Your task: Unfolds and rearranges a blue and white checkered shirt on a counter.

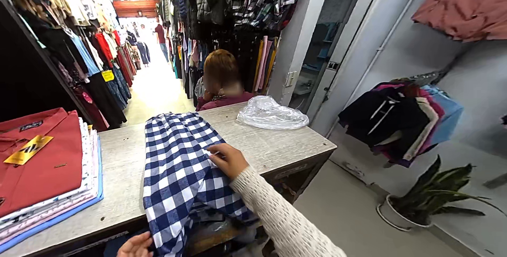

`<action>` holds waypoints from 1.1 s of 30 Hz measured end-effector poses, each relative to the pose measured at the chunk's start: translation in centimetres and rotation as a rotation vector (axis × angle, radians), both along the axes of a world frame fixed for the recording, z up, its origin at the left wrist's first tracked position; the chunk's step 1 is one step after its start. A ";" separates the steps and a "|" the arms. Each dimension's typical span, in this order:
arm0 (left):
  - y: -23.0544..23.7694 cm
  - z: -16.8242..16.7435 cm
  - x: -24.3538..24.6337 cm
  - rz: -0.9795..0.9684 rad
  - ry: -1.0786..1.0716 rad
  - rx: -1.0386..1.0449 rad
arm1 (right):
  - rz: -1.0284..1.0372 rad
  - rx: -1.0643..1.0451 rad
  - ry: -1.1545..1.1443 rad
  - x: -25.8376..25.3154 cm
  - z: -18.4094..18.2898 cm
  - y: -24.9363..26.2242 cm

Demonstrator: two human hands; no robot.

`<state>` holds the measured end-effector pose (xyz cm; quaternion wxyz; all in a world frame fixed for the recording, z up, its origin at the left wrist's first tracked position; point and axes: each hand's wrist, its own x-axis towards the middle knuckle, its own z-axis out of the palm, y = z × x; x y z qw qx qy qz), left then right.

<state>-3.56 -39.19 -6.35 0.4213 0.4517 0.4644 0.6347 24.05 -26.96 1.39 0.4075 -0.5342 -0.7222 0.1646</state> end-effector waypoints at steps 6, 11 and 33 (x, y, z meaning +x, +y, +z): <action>1.2 1.1 2.5 -0.025 0.336 -0.301 | 0.054 -0.344 -0.295 -2.6 -0.4 4.6; 2.4 -1.2 2.4 0.045 0.217 -0.302 | -0.060 -0.209 -0.012 -1.5 -0.8 3.4; 0.0 3.6 -1.0 0.259 -0.369 -0.038 | -0.328 0.073 0.041 -0.9 -12.8 -11.6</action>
